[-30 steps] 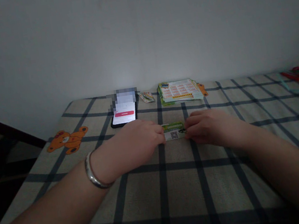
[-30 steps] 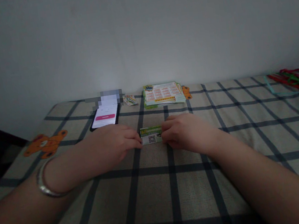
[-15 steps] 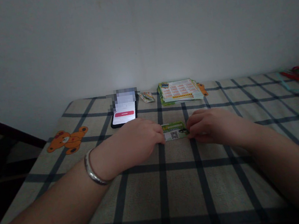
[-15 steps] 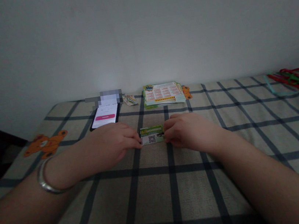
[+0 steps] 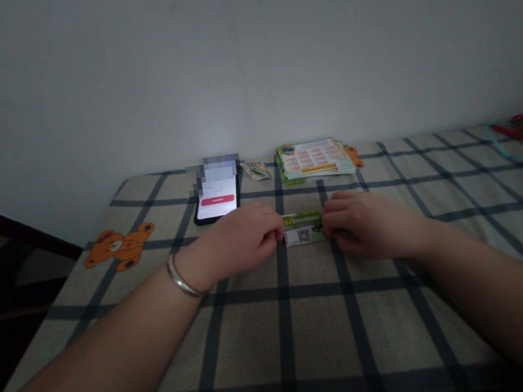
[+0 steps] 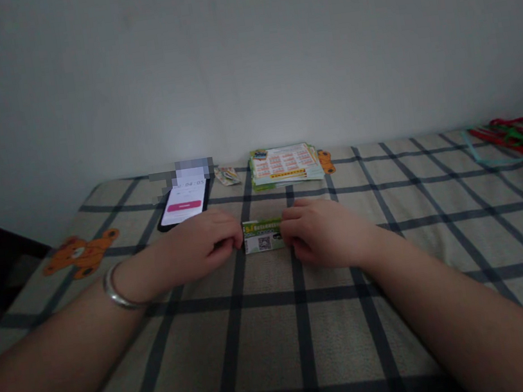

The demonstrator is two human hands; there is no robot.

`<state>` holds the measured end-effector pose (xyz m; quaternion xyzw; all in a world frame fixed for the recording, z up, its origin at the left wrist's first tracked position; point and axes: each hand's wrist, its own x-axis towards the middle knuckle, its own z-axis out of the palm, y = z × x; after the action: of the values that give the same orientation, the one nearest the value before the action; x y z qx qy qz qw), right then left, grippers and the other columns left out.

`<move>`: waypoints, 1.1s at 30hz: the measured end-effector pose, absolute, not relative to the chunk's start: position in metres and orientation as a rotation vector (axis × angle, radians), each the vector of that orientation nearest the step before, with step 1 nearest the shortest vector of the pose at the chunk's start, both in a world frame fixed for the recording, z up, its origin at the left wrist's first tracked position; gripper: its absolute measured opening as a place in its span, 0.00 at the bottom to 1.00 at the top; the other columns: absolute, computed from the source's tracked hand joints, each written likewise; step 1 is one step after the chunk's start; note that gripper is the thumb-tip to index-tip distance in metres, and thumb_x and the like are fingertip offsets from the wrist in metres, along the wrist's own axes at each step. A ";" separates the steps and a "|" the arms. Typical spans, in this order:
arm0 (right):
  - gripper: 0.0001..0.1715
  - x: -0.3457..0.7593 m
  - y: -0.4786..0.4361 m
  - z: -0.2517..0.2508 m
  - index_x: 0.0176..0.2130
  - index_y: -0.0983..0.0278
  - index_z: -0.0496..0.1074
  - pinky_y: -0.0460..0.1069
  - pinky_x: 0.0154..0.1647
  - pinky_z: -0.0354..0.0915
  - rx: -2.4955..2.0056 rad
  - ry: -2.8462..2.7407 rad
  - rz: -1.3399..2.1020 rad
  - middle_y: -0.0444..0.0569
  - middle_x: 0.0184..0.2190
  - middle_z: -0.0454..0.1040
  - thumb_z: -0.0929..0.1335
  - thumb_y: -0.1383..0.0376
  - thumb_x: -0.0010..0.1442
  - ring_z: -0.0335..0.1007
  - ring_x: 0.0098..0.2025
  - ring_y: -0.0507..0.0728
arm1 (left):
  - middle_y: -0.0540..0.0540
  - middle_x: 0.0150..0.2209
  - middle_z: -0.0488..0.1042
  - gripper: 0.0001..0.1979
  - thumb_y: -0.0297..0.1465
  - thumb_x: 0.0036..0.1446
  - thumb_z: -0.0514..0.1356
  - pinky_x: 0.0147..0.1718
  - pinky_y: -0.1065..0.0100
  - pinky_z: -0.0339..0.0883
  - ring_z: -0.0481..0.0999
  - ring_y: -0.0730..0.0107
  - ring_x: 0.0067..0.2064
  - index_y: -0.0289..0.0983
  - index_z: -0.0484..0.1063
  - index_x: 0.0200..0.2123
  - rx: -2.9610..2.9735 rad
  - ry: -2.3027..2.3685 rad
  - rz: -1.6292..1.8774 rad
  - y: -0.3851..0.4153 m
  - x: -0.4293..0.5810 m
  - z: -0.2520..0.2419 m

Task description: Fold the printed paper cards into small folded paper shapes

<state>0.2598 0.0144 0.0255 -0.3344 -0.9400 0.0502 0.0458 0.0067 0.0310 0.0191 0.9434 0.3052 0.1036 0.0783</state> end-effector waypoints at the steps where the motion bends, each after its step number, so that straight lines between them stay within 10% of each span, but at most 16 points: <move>1: 0.05 0.260 0.015 0.025 0.31 0.64 0.70 0.50 0.37 0.60 -1.049 -2.852 0.151 0.48 0.32 0.70 0.65 0.68 0.58 0.65 0.35 0.55 | 0.47 0.33 0.72 0.07 0.24 0.57 0.53 0.36 0.67 0.63 0.70 0.68 0.35 0.35 0.71 0.32 2.815 0.960 0.332 0.031 0.007 0.018; 14: 0.31 0.258 0.019 0.007 0.58 0.63 0.65 0.55 0.44 0.66 -1.204 -2.648 -0.063 0.55 0.47 0.72 0.67 0.54 0.59 0.69 0.46 0.62 | 0.42 0.47 0.66 0.21 0.36 0.56 0.63 0.50 0.58 0.67 0.69 0.60 0.48 0.35 0.68 0.52 2.817 1.117 0.493 0.025 0.014 0.002; 33: 0.14 0.259 0.023 0.002 0.48 0.60 0.72 0.51 0.39 0.66 -1.171 -2.366 0.103 0.50 0.41 0.73 0.66 0.64 0.61 0.70 0.42 0.57 | 0.43 0.44 0.73 0.04 0.29 0.61 0.56 0.43 0.61 0.70 0.73 0.63 0.45 0.35 0.69 0.39 2.914 1.125 0.761 0.024 0.014 0.008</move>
<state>0.2594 0.0235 0.0018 -0.4295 -0.8677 0.0379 0.2473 0.0143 0.0235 0.0084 0.9058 0.3496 0.2364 -0.0367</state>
